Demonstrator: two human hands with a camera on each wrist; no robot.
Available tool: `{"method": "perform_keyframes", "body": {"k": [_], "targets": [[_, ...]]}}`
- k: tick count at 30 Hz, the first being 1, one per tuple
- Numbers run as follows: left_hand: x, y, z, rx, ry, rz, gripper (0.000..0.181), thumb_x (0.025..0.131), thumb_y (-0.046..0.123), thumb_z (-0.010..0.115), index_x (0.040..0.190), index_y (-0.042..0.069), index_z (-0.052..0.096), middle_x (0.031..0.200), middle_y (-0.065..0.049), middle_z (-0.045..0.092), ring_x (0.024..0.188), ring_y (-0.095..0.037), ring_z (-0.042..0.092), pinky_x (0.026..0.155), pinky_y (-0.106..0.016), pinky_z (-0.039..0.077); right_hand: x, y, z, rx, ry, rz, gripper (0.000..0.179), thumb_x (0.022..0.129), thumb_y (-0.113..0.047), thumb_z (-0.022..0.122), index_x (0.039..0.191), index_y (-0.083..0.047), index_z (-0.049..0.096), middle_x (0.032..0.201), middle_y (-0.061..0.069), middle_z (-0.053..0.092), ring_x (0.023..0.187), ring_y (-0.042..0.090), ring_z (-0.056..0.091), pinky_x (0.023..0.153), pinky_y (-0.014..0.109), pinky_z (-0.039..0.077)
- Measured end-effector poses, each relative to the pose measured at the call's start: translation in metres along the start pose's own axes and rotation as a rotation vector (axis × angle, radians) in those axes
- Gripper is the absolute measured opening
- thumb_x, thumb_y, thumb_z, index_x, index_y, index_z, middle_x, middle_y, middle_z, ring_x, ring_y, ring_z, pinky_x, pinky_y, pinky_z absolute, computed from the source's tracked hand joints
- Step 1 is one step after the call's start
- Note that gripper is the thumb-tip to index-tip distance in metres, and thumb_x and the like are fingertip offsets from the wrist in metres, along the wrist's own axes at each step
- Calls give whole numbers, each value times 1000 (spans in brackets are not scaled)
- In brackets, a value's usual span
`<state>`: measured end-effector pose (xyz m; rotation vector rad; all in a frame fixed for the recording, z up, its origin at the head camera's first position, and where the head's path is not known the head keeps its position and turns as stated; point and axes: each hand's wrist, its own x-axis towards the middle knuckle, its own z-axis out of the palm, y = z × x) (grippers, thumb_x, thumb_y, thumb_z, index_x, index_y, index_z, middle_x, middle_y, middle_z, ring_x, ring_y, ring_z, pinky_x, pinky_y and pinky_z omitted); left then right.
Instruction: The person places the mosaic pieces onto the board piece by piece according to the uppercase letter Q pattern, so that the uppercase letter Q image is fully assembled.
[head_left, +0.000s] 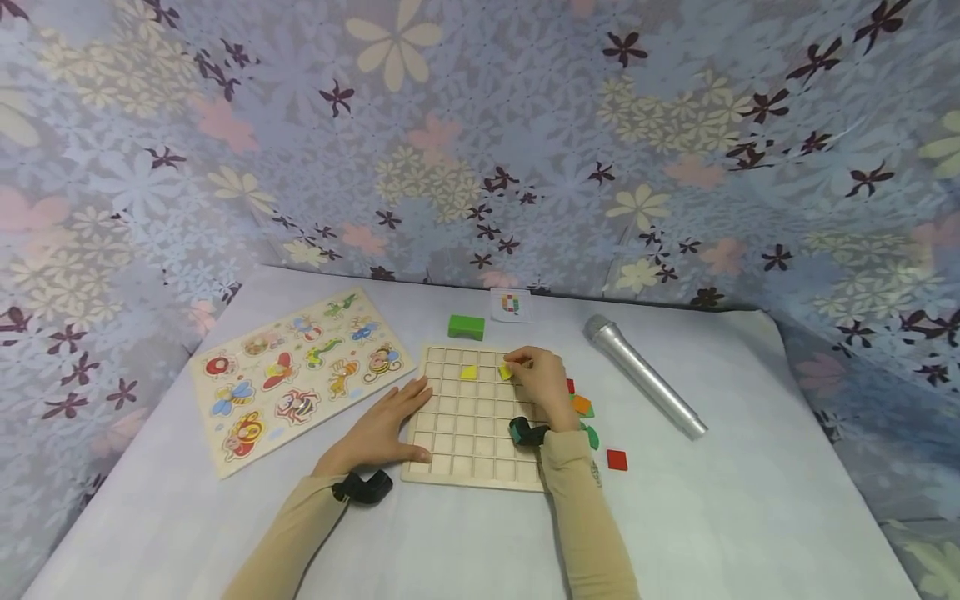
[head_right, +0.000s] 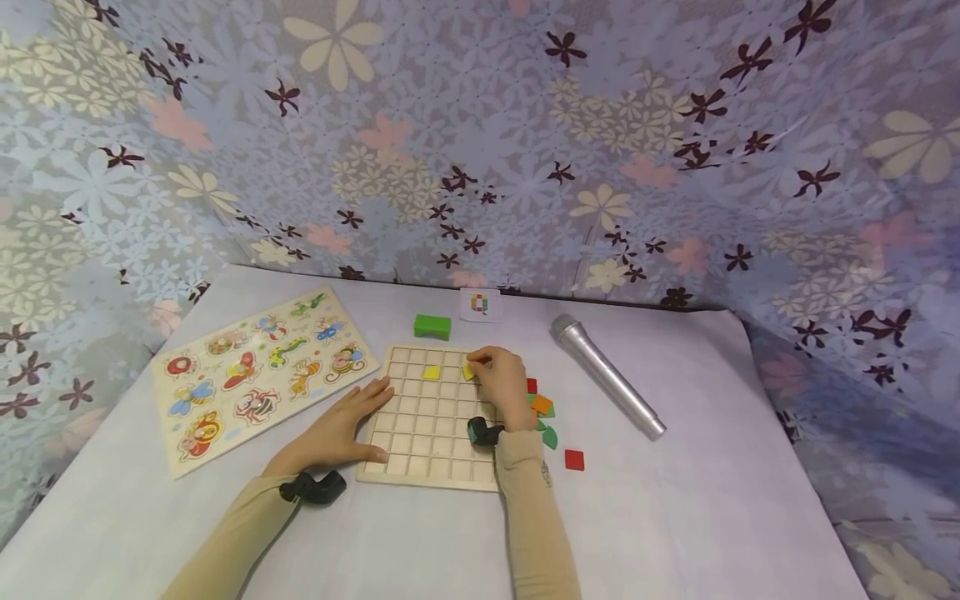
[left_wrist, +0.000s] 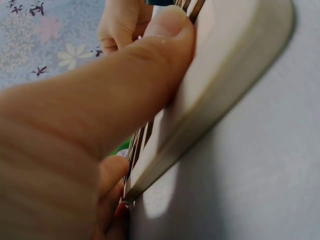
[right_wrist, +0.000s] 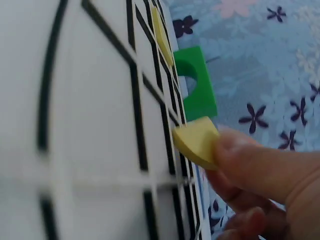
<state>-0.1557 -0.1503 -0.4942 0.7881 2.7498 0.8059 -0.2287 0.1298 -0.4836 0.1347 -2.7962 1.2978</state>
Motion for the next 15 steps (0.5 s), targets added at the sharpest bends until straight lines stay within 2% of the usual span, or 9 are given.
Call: {"method": "perform_keyframes", "body": {"k": [4,8,15], "targets": [[1,0,1,0,4,2,100,72,45,81,149,2,34,160,-16,23,148,-36,21,123,-54,17,-1,-5,10,34,-50,-43,18,87,-10,71,104,-6,72,93,12,72,82,26,69,68,33,56],[1,0,2,4,2,1,101,72,45,81,149,1,34,160,-17,24,148,-37,22,122,-54,17,-3,-5,18,92,-77,-18,13,88,-14,71,101,-9,72,92,9,73,81,21,67,74,31,56],[2,-1,2,-2,-4,-15,101,72,46,81,150,3,33,161,-15,22,149,-35,20,124,-52,15,-3,1,10,97,18,19,9,89,-13,69,95,-7,73,90,11,72,79,21,64,71,31,53]]}}
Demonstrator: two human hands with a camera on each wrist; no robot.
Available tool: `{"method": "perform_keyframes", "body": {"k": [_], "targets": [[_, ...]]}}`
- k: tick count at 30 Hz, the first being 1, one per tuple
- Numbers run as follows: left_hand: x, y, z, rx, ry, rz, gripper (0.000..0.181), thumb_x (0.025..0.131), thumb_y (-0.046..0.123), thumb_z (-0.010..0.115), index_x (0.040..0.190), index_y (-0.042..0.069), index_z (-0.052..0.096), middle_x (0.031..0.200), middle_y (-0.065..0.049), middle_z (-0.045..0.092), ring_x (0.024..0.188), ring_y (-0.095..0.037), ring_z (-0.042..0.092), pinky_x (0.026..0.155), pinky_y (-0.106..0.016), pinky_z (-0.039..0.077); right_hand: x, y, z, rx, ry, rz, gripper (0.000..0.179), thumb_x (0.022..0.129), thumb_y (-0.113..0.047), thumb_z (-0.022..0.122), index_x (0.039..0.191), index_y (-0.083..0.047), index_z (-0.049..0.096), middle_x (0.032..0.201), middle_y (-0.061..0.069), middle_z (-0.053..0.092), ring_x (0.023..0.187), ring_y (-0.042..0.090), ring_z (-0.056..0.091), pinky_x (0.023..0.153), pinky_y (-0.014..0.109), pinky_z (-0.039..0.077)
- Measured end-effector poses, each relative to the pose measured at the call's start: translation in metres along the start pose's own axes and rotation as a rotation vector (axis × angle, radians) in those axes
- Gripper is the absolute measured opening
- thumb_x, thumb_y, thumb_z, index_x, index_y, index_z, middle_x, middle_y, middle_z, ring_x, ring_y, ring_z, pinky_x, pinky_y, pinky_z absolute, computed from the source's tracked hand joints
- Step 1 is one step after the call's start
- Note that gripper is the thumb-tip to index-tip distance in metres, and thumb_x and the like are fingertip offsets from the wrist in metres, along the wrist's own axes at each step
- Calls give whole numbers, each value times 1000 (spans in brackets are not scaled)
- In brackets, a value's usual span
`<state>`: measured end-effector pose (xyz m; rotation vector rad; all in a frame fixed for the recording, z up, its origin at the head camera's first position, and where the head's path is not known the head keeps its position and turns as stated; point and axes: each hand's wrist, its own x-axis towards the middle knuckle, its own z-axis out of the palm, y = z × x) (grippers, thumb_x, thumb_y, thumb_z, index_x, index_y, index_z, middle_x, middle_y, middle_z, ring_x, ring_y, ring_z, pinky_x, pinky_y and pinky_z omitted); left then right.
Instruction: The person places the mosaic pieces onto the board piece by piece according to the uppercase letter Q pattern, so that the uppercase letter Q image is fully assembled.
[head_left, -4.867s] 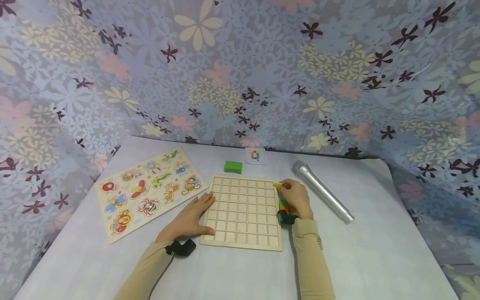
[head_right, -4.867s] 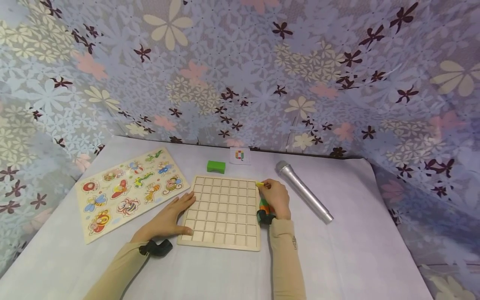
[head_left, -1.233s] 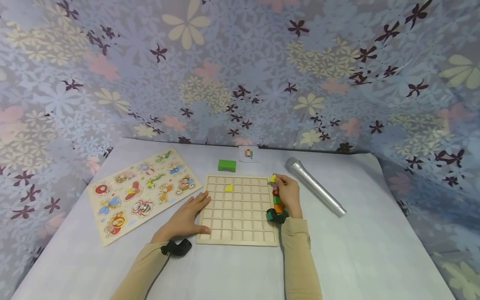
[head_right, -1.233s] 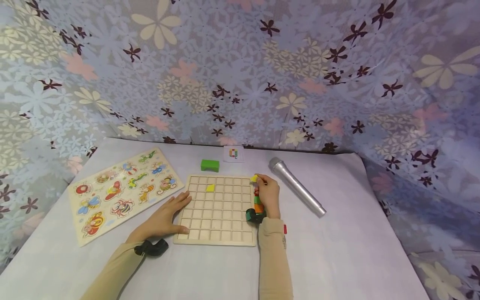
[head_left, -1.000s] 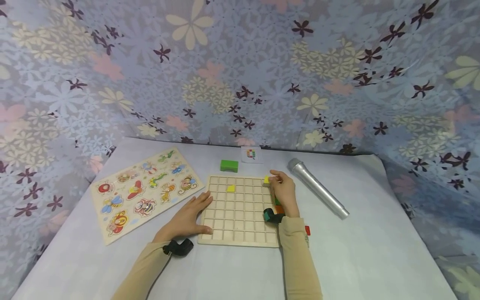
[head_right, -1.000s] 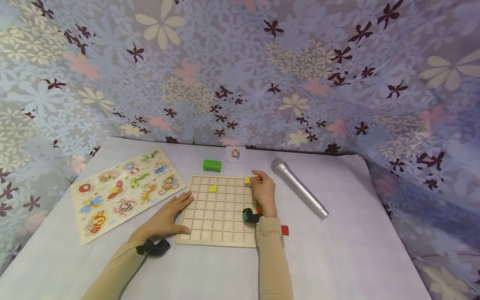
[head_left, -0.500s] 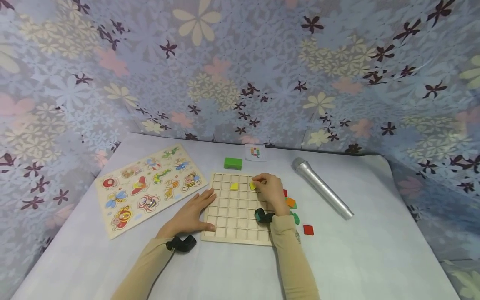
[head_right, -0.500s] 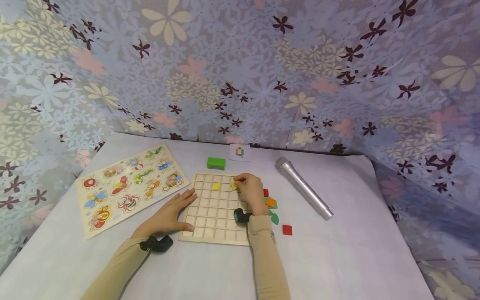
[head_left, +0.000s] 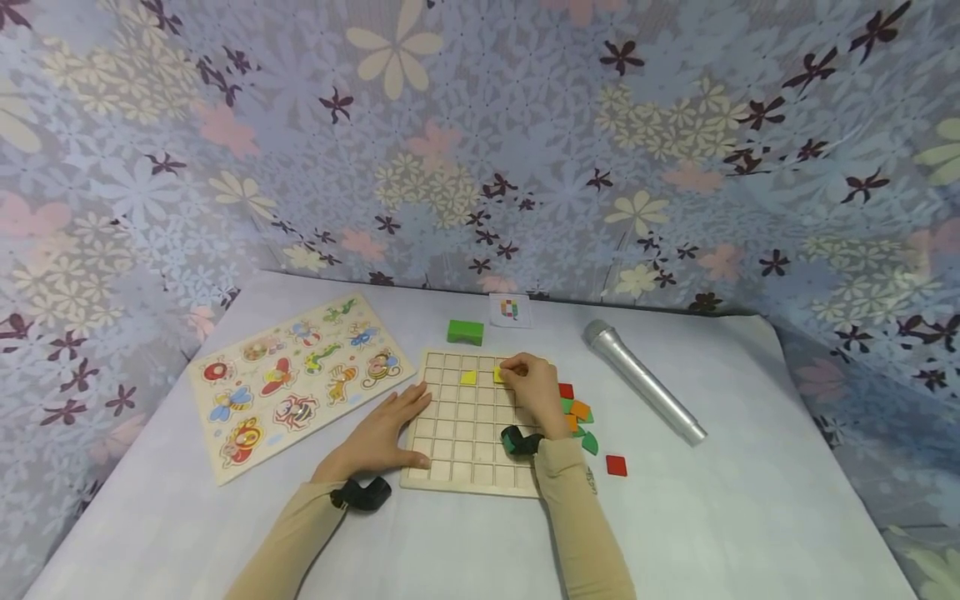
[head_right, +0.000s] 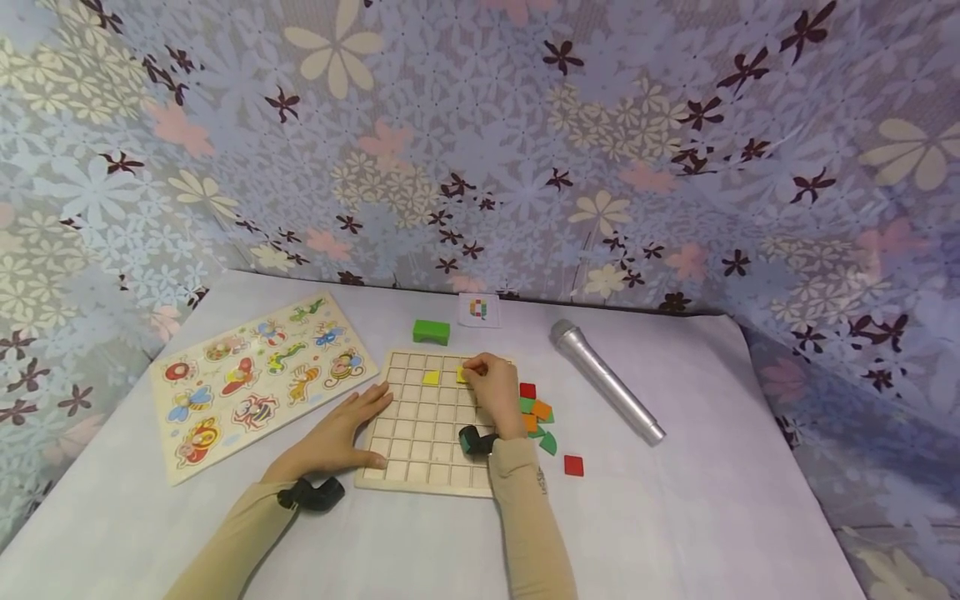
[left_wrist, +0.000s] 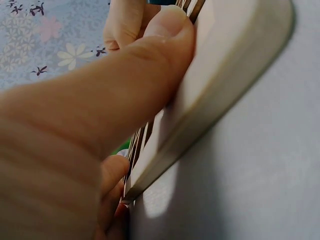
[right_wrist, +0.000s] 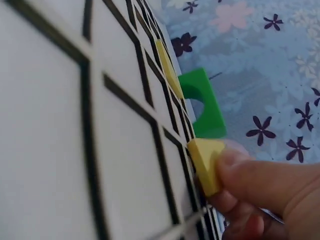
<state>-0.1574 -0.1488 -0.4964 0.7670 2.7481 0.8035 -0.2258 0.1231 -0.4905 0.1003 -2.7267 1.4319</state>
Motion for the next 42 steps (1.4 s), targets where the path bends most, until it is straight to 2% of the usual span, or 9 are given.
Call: {"method": "perform_keyframes", "body": {"k": [4,9,13,18,22,27,34,38,42], "targets": [[0,1,0,6,6,4,102,71,48,80,149,2,33,161,-15,23,148,-36,22,123,-54,17,-3,-3,-6,-50,-12,22,8,88,-12,69,92,-6,73,89,13,72,81,25,65,72,35,54],[0,1,0,11,3,8,102,71,48,80,149,3,34,161,-15,23,148,-35,22,123,-53,17,-5,-3,-6,-107,-94,-9,7,87,-11,71,89,-6,74,94,13,69,84,25,65,76,37,56],[0,1,1,10,12,10,102,71,49,80,149,2,34,160,-15,23,148,-35,22,123,-52,17,-4,-2,-13,-52,-141,14,11,88,-12,70,97,-7,74,99,12,70,87,24,65,78,35,55],[-1,0,3,2,19,5,102,71,50,79,149,3,34,161,-15,23,148,-35,22,123,-52,18,-3,14,-42,95,-117,109,27,93,-14,64,119,-8,67,111,13,68,102,28,63,82,32,54],[-1,0,3,-4,23,9,102,71,50,79,149,3,34,161,-15,23,148,-35,22,123,-52,18,-8,36,-70,109,-76,169,38,92,-11,64,129,-5,60,121,19,65,113,33,61,84,28,53],[0,1,2,-3,24,13,102,71,49,80,149,2,34,160,-15,24,148,-35,23,123,-52,17,-15,54,-90,116,-134,214,47,90,-6,65,135,-1,53,131,23,60,122,36,56,84,20,48],[-1,2,0,-1,14,22,102,71,48,80,149,1,33,160,-16,23,148,-36,23,123,-51,17,-14,53,-85,95,-173,233,45,89,-1,65,132,-5,57,123,22,63,110,32,59,73,18,50],[-2,3,-1,6,15,16,101,71,47,80,149,1,34,160,-16,24,148,-36,23,123,-51,17,-13,49,-85,72,-198,237,41,89,0,63,129,-5,60,122,21,62,109,29,58,74,18,48],[-2,4,-2,10,19,18,100,72,47,79,149,1,34,160,-16,24,148,-35,23,123,-50,17,-13,46,-87,73,-228,263,37,89,-1,64,125,-3,62,116,19,63,93,21,61,70,20,52]]}}
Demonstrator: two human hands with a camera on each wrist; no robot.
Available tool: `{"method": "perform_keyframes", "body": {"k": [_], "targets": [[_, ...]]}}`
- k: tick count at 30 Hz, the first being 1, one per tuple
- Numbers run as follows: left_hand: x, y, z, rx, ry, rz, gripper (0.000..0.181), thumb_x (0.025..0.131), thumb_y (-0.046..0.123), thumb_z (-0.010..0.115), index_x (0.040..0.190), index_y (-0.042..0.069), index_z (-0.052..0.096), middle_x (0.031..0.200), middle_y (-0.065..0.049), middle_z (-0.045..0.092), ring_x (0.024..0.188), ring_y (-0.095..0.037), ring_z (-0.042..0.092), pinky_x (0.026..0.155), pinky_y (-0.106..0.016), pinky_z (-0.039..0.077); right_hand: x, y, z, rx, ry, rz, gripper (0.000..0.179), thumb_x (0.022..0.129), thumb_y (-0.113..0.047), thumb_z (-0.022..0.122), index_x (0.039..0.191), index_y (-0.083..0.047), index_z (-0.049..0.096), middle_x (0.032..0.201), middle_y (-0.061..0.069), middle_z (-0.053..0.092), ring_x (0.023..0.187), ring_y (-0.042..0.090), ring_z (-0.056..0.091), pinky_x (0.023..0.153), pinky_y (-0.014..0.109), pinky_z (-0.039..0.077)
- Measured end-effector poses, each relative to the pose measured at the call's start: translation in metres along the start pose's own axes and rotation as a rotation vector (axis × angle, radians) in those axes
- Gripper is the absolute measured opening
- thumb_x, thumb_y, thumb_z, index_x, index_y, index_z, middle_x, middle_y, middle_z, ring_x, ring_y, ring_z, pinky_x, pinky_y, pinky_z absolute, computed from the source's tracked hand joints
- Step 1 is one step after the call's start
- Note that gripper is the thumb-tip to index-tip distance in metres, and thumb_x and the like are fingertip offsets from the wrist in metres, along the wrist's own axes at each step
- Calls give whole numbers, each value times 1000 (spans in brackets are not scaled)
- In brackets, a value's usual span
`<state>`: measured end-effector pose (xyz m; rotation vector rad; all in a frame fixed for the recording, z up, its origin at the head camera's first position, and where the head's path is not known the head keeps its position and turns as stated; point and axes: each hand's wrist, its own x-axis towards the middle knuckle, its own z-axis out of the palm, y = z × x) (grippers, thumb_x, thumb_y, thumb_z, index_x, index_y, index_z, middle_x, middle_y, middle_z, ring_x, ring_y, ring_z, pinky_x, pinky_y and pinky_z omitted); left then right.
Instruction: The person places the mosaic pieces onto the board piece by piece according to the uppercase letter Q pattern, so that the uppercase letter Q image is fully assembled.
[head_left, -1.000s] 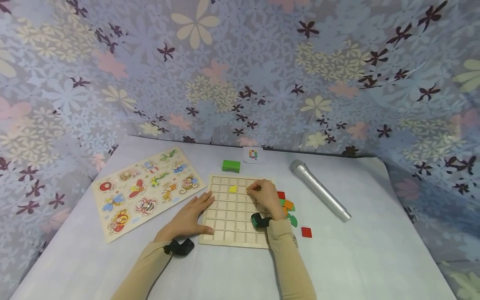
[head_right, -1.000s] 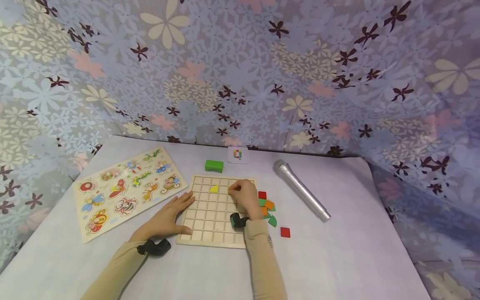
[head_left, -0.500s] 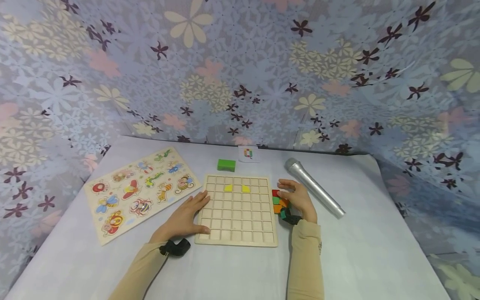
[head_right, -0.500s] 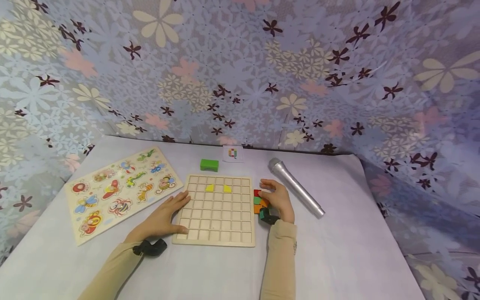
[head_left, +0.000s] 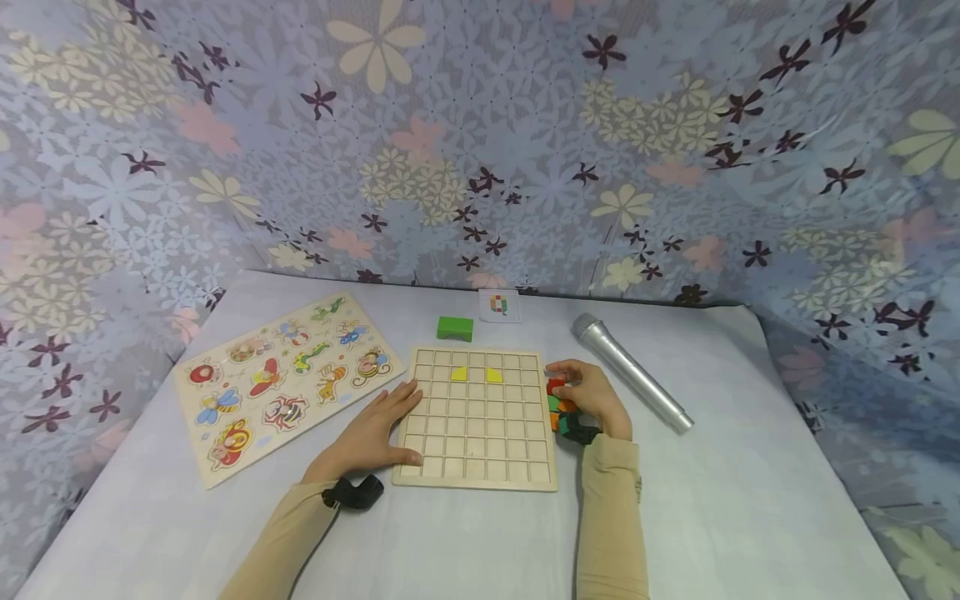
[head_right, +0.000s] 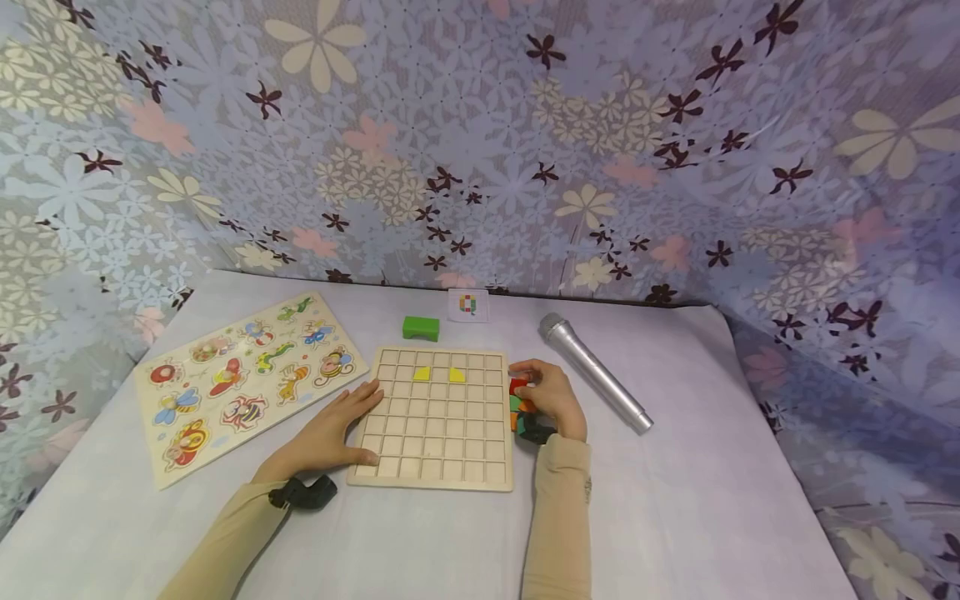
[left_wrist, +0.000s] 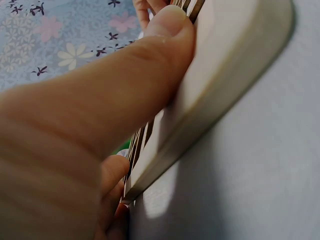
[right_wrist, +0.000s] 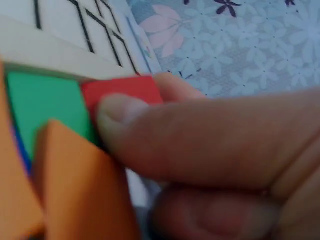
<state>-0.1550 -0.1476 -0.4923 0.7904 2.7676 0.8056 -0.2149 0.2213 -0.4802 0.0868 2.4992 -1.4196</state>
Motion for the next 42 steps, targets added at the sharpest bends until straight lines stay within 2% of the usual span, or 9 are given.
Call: {"method": "perform_keyframes", "body": {"k": [3,6,11,18,30,34,42], "targets": [[0,0,0,1,3,-1,100,73,47,78,149,2,34,160,-15,24,148,-35,23,124,-50,17,-1,-2,-2,7,1,33,34,88,-5,67,122,-2,63,107,14,64,82,15,59,67,21,52],[1,0,0,0,3,-1,99,73,47,78,149,1,34,160,-16,24,148,-35,22,124,-50,16,0,-3,-3,9,37,35,31,88,-9,68,118,-1,64,101,11,64,81,13,57,66,20,50],[4,0,-2,-8,-4,-1,100,73,46,79,149,1,33,160,-16,23,149,-35,21,124,-51,16,1,-6,-2,33,83,38,27,90,-13,66,114,1,65,102,15,69,78,10,62,64,19,50],[8,-1,-4,-4,-7,-12,101,72,47,79,150,2,33,161,-15,22,149,-34,20,124,-49,14,2,-8,-3,6,118,42,27,90,-15,67,113,0,66,107,20,70,83,16,64,65,21,49],[6,-1,-3,6,-6,-3,101,72,46,80,149,2,33,161,-16,22,149,-36,21,124,-51,16,2,-7,-3,-7,128,60,28,89,-16,69,110,1,65,101,16,69,83,16,59,65,21,46],[5,0,-3,-10,-14,-20,101,72,45,80,150,3,32,161,-14,21,149,-34,19,124,-49,14,2,-7,-2,-5,132,61,28,89,-16,69,111,1,65,102,17,70,84,17,60,66,21,46],[3,-1,-1,-8,-22,-30,101,72,47,80,150,3,33,161,-14,21,149,-34,20,125,-49,14,2,-6,3,14,175,49,24,87,-14,70,106,1,65,96,13,70,77,13,57,62,20,46]]}}
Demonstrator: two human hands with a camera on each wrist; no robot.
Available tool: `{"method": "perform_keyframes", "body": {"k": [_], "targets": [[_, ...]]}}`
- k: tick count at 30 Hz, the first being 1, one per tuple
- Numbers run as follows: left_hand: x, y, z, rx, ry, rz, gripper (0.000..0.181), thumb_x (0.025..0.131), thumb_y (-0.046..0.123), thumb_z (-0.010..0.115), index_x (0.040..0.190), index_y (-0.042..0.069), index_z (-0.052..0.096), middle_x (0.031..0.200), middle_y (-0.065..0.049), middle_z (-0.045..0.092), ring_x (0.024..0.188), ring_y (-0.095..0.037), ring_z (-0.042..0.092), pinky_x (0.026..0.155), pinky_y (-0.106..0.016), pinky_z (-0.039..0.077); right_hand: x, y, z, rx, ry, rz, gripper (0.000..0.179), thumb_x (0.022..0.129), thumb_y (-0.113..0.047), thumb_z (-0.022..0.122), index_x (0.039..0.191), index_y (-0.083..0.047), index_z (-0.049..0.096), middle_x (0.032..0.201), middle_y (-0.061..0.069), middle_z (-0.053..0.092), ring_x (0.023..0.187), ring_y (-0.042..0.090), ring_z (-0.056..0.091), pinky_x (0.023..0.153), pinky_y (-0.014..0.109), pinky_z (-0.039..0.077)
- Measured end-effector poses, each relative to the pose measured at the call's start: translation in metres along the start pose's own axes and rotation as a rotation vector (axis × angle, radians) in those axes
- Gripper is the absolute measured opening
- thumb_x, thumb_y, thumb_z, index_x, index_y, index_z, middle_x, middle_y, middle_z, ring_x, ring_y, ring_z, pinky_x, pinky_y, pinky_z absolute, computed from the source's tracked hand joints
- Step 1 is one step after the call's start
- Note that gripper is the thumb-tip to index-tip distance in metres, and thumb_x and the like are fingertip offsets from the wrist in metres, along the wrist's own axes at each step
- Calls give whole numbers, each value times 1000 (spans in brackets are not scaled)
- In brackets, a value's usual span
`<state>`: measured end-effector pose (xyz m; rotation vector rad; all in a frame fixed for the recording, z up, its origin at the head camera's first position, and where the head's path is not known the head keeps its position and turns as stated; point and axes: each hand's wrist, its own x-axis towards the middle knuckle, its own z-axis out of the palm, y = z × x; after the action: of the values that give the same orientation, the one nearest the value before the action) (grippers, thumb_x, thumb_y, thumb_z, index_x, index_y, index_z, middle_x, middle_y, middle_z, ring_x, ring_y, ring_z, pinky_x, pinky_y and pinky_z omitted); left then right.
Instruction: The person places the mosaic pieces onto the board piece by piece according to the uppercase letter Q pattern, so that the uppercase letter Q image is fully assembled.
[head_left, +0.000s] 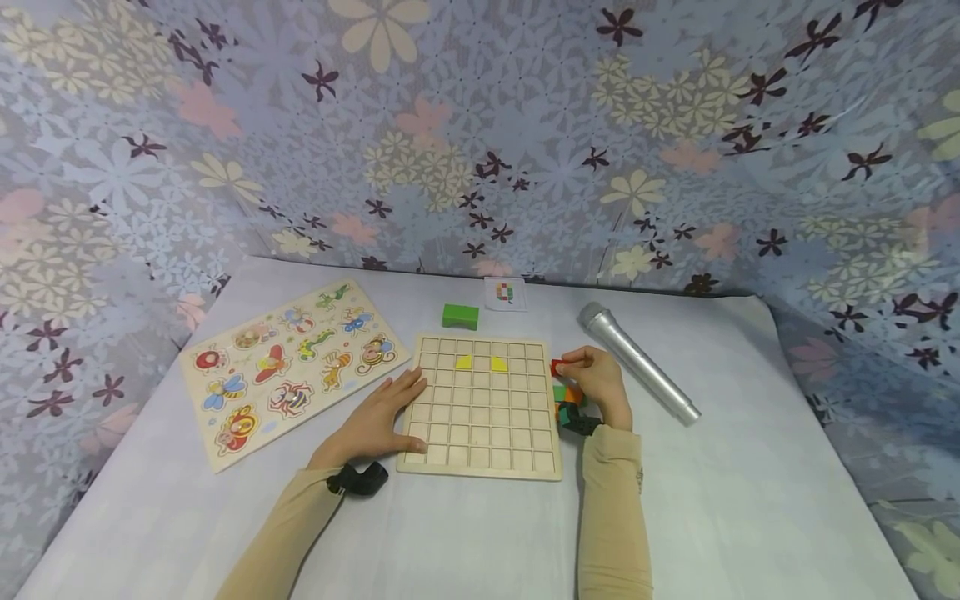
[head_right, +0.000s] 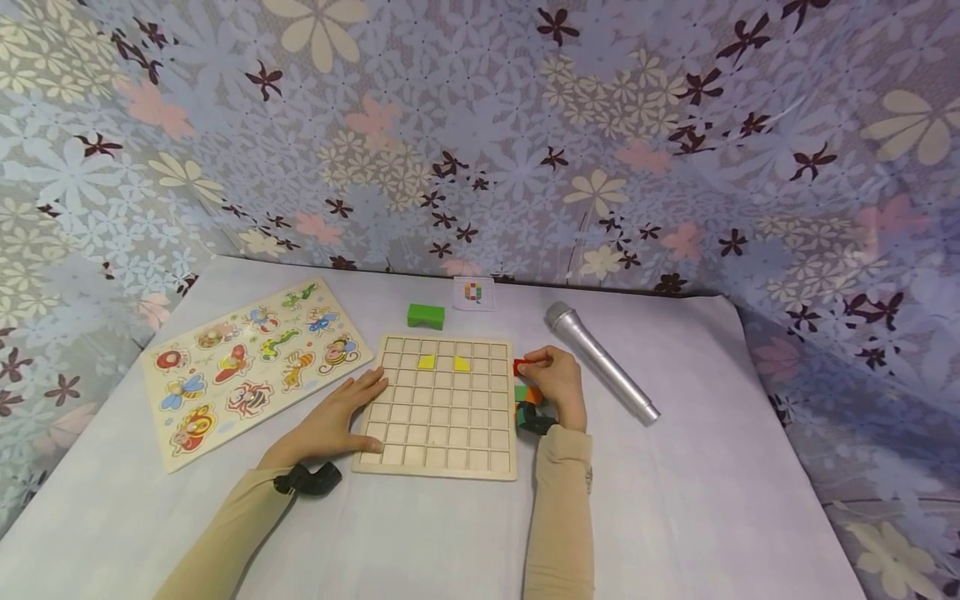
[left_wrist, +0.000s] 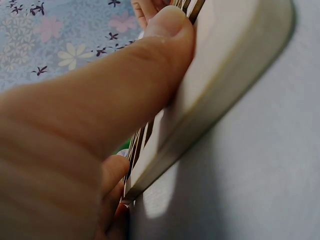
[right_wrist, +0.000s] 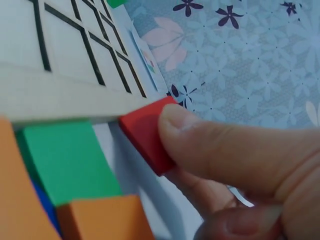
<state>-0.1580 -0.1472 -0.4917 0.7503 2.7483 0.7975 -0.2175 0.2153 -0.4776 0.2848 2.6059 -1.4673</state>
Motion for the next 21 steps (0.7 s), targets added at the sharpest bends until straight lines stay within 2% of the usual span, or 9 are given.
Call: {"method": "perform_keyframes", "body": {"k": [8,13,19,21], "targets": [[1,-2,1,9,12,20,101,72,46,80,150,2,32,161,-15,22,149,-34,21,124,-50,15,1,-9,5,56,109,-5,23,87,-12,71,106,1,66,97,13,70,81,13,57,67,19,46],[2,-3,1,17,8,17,101,73,46,80,150,2,32,161,-14,22,149,-34,21,124,-49,15,1,-23,21,137,173,14,23,88,-17,71,105,-2,67,96,10,72,84,15,62,67,19,46],[1,-3,1,14,3,17,101,73,46,80,150,2,32,161,-14,21,149,-33,21,125,-49,14,-3,-43,51,216,153,-20,19,87,-19,73,99,-4,70,91,9,75,78,15,66,57,18,44],[1,-3,1,11,-3,15,101,73,46,80,150,3,32,162,-14,21,149,-33,20,125,-48,14,-4,-48,60,227,136,-33,18,87,-19,73,97,-5,70,87,6,75,68,11,61,54,17,41]]}}
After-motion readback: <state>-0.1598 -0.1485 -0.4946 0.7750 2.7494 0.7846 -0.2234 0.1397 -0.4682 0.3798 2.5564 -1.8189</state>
